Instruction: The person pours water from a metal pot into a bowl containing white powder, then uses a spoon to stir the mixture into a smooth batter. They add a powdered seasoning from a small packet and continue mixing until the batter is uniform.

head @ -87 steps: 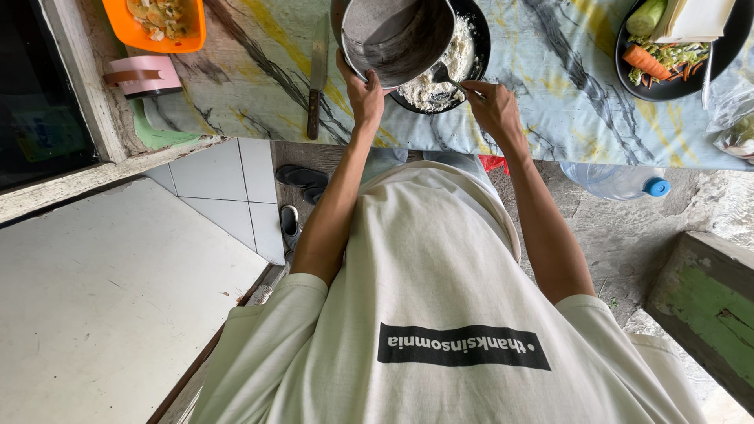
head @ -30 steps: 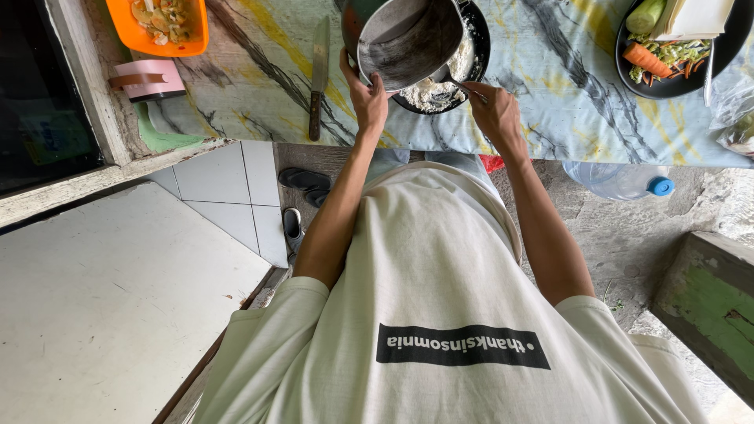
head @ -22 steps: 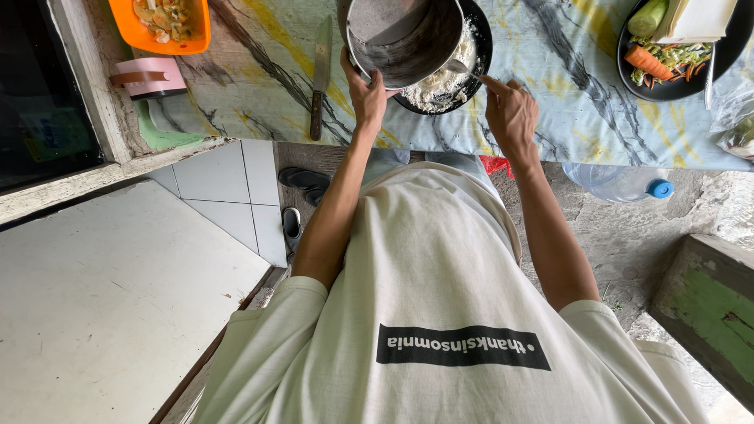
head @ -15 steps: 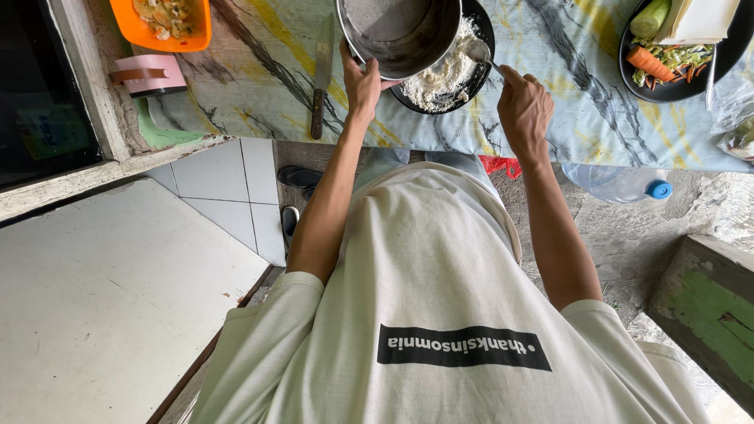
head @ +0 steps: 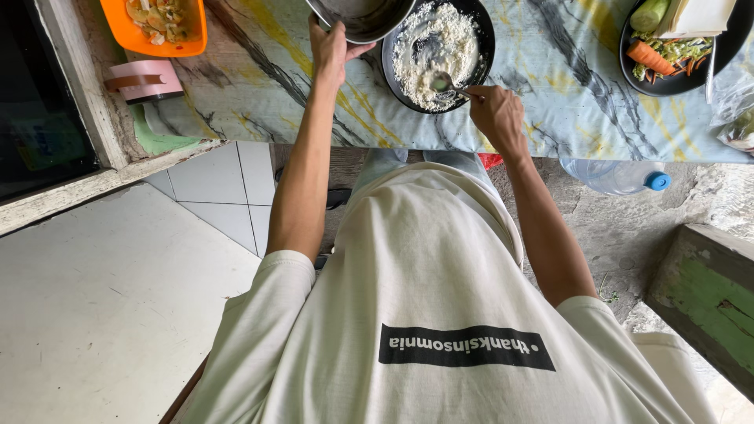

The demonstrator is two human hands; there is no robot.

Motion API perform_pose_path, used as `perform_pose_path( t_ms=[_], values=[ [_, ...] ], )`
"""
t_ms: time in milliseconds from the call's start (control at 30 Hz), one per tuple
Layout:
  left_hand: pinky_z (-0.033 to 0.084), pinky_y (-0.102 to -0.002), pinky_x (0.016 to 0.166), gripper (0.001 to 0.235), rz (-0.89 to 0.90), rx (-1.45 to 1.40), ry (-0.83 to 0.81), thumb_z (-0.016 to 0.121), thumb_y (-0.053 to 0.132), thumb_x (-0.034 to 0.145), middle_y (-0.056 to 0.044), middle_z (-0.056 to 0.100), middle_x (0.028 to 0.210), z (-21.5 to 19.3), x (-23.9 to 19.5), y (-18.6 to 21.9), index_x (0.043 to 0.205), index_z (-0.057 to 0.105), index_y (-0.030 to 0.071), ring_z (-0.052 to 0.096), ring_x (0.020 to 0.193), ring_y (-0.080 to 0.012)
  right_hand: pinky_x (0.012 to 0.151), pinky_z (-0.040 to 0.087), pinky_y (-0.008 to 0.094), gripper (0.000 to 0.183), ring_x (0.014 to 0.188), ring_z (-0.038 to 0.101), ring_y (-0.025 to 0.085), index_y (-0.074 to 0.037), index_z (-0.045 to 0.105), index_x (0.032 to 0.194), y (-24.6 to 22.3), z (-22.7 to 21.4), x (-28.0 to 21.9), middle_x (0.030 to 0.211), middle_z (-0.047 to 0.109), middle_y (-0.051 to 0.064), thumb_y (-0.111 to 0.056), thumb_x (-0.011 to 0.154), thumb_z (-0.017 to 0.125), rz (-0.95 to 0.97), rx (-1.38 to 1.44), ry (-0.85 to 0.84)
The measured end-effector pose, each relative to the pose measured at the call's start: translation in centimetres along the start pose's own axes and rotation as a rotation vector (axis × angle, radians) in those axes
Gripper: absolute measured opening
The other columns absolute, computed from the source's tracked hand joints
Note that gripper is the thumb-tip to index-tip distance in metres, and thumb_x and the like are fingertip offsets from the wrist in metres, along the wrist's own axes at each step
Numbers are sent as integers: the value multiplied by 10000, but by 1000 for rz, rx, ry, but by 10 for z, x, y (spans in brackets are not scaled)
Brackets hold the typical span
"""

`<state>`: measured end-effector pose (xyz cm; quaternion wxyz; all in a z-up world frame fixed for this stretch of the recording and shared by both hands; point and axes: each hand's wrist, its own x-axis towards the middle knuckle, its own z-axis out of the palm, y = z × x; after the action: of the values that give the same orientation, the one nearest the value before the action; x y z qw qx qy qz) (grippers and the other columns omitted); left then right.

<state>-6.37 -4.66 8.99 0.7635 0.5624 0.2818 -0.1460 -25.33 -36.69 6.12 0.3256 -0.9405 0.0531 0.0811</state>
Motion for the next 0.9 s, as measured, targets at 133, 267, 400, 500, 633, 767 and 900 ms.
perform_pose_path(
  t_ms=[133,267,400,500,633,767,900],
  values=[
    [655,-454,634,666,-52,-10,-30,429,-13,891,-381,609,1203,-14,35,-1,1489,140,32,785,844,-480,358,237,292,269,372,343,80,-84,815,1066,10,-28,-5,701,715,55,-4,991,569,52,-104,51],
    [662,-473,672,555,-96,-96,-84,427,-17,895,-339,632,1167,-26,63,-5,1414,229,-28,773,852,-451,367,219,299,258,366,322,80,-93,821,1095,-4,-21,23,603,672,46,-34,1023,581,51,-154,191],
    [659,-498,698,467,-140,-163,-92,428,-33,886,-339,640,1151,-36,82,-12,1335,319,-103,772,863,-452,347,219,301,251,358,332,62,-91,815,1103,-25,8,44,585,657,50,-62,1019,580,88,-50,197],
    [663,-504,709,416,-156,-220,-100,429,-41,872,-328,641,1115,-42,94,-17,1269,344,-133,764,872,-441,337,236,290,265,361,336,58,-87,806,1105,-27,17,37,659,688,29,-50,1016,558,59,12,115],
    [656,-497,734,350,-190,-239,-93,456,-21,894,-344,680,1051,-45,111,-21,1202,394,-175,766,860,-438,342,243,281,271,364,336,65,-77,798,1113,-2,-16,9,679,685,35,-35,1014,549,61,-54,17],
    [657,-486,733,314,-198,-220,-135,472,25,914,-341,710,1003,-43,117,-24,1137,471,-197,777,831,-422,380,215,295,266,374,317,89,-98,814,1108,6,-34,15,596,660,58,-52,1037,563,166,-190,85],
    [670,-470,724,361,-204,-186,-159,541,99,933,-327,693,1021,-40,107,-12,1159,449,-166,783,826,-407,373,210,296,259,387,311,67,-95,805,1128,-16,-12,45,601,629,23,-62,1068,555,55,-129,214]
  ],
)
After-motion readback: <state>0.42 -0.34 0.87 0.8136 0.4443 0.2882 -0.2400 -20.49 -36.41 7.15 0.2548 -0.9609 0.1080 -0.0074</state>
